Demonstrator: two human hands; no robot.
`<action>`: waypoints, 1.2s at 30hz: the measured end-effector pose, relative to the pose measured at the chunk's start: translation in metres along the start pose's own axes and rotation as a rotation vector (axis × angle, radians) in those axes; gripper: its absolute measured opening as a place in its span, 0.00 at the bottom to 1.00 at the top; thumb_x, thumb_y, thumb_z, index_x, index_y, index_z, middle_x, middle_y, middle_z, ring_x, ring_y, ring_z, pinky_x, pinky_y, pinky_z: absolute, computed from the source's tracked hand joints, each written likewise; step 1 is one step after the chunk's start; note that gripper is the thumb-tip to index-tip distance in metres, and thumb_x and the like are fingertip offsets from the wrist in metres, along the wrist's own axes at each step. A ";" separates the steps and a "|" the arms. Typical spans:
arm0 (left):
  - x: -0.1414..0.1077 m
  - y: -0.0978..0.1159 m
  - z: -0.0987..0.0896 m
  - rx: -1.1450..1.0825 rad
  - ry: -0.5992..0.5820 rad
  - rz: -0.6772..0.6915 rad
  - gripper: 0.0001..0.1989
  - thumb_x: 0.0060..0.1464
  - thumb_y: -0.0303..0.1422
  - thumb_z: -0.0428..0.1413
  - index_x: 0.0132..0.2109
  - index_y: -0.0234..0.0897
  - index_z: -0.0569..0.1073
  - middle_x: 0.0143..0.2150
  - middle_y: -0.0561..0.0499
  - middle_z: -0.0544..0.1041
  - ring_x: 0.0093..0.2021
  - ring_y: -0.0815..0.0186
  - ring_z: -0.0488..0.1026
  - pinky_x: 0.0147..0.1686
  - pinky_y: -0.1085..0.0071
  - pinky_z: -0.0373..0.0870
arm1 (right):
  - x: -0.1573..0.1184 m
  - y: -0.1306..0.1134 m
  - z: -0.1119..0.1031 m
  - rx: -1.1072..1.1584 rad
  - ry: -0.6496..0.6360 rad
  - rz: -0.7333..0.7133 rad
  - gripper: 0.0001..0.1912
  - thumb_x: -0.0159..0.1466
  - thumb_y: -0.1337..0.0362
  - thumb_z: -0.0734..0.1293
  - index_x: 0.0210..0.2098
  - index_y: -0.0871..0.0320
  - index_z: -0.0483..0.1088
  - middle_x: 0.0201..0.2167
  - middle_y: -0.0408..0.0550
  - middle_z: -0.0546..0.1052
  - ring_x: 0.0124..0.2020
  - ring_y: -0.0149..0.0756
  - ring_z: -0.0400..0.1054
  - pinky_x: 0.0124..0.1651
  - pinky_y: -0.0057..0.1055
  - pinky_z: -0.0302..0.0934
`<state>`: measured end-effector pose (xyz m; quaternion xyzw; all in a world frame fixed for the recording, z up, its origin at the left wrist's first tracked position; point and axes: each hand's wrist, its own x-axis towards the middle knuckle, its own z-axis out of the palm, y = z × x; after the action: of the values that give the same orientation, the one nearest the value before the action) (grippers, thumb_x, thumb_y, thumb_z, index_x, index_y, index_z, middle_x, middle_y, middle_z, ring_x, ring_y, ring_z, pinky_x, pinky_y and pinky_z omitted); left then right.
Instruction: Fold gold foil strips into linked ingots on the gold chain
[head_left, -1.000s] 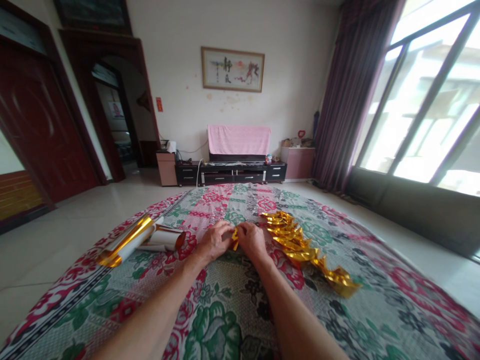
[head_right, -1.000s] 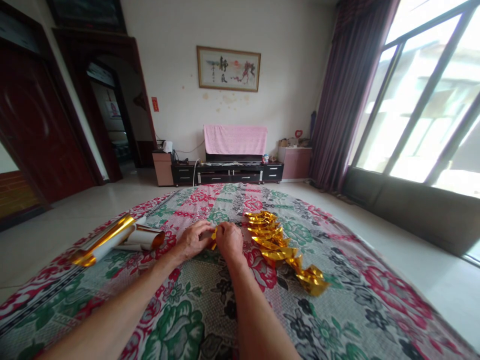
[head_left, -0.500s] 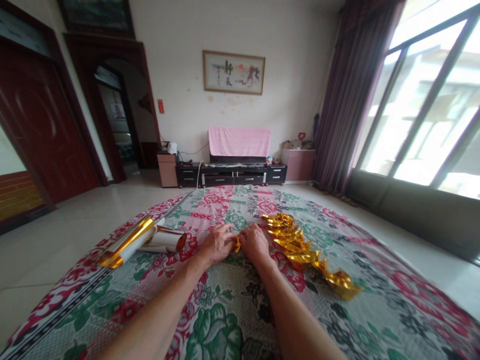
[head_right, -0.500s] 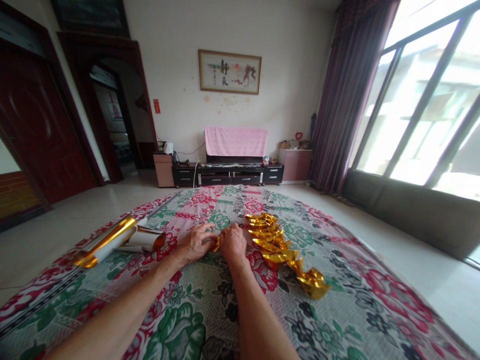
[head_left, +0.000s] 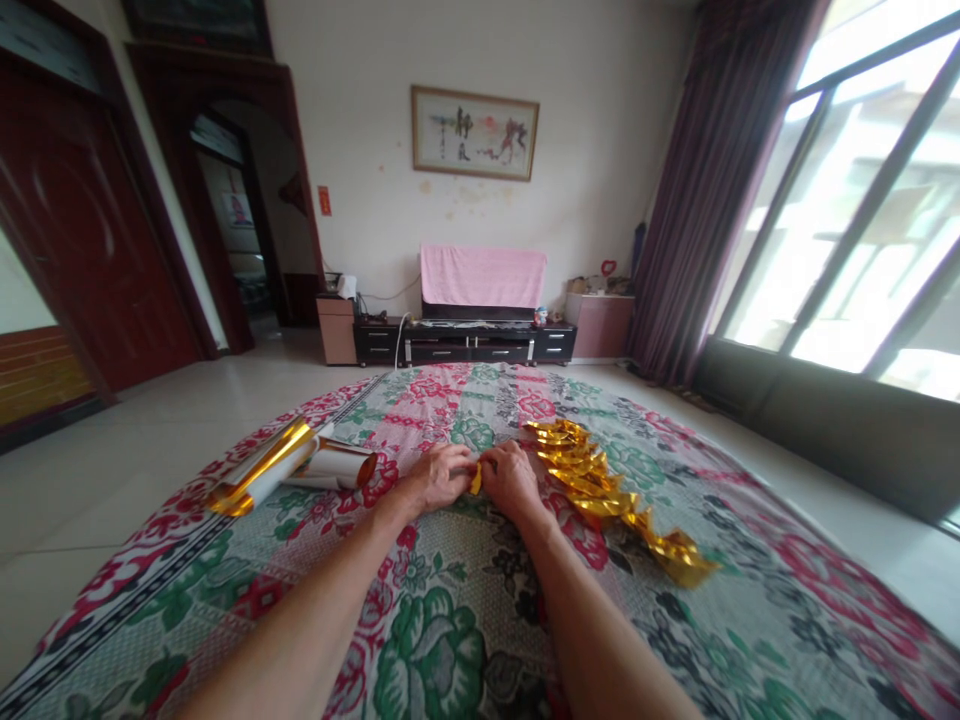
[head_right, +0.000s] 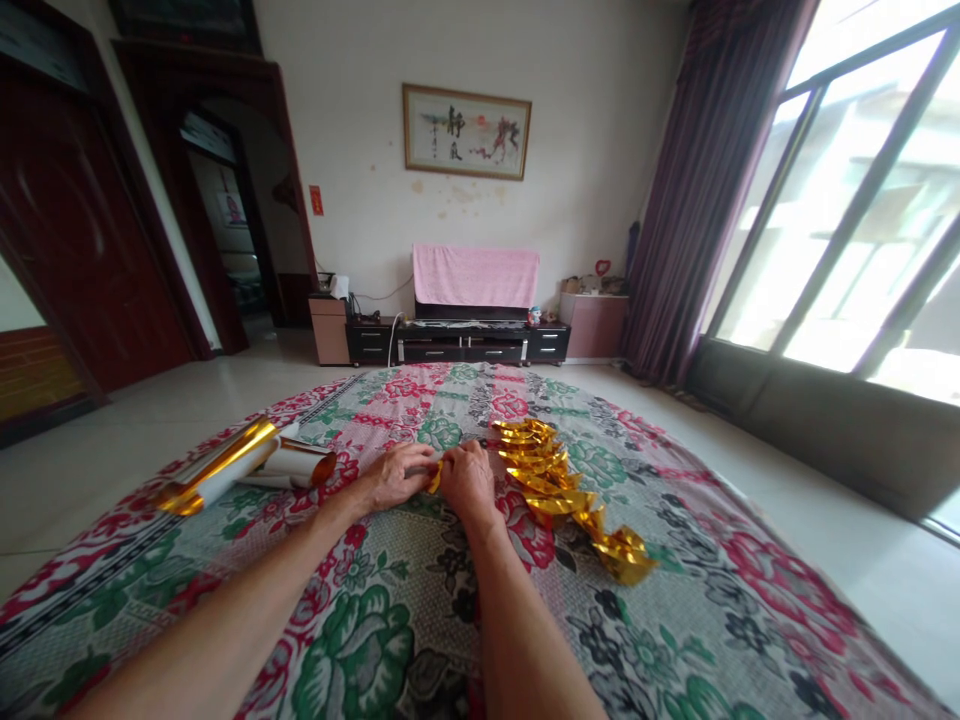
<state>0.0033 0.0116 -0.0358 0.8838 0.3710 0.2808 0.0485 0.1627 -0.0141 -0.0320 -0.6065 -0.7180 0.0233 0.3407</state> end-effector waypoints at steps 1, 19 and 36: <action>0.000 0.000 0.000 -0.004 0.003 -0.002 0.12 0.49 0.29 0.53 0.41 0.40 0.76 0.47 0.47 0.74 0.46 0.62 0.69 0.50 0.64 0.63 | 0.000 0.001 0.000 -0.001 -0.002 -0.008 0.12 0.59 0.68 0.59 0.32 0.57 0.75 0.35 0.50 0.71 0.40 0.35 0.62 0.45 0.27 0.53; -0.001 0.004 0.000 -0.107 0.064 -0.001 0.11 0.46 0.28 0.54 0.37 0.40 0.76 0.43 0.49 0.75 0.44 0.64 0.70 0.50 0.67 0.64 | -0.008 0.001 -0.007 -0.047 -0.104 -0.129 0.09 0.56 0.67 0.62 0.36 0.59 0.70 0.38 0.51 0.69 0.43 0.36 0.60 0.47 0.29 0.52; -0.001 0.006 -0.002 -0.116 0.060 0.001 0.12 0.44 0.26 0.54 0.38 0.39 0.75 0.43 0.49 0.75 0.45 0.64 0.70 0.50 0.67 0.64 | -0.007 0.002 -0.021 0.108 -0.167 -0.057 0.29 0.46 0.60 0.68 0.48 0.60 0.65 0.49 0.55 0.65 0.48 0.41 0.61 0.50 0.33 0.55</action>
<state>0.0060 0.0063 -0.0331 0.8710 0.3550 0.3279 0.0883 0.1751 -0.0280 -0.0199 -0.5626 -0.7585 0.1025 0.3125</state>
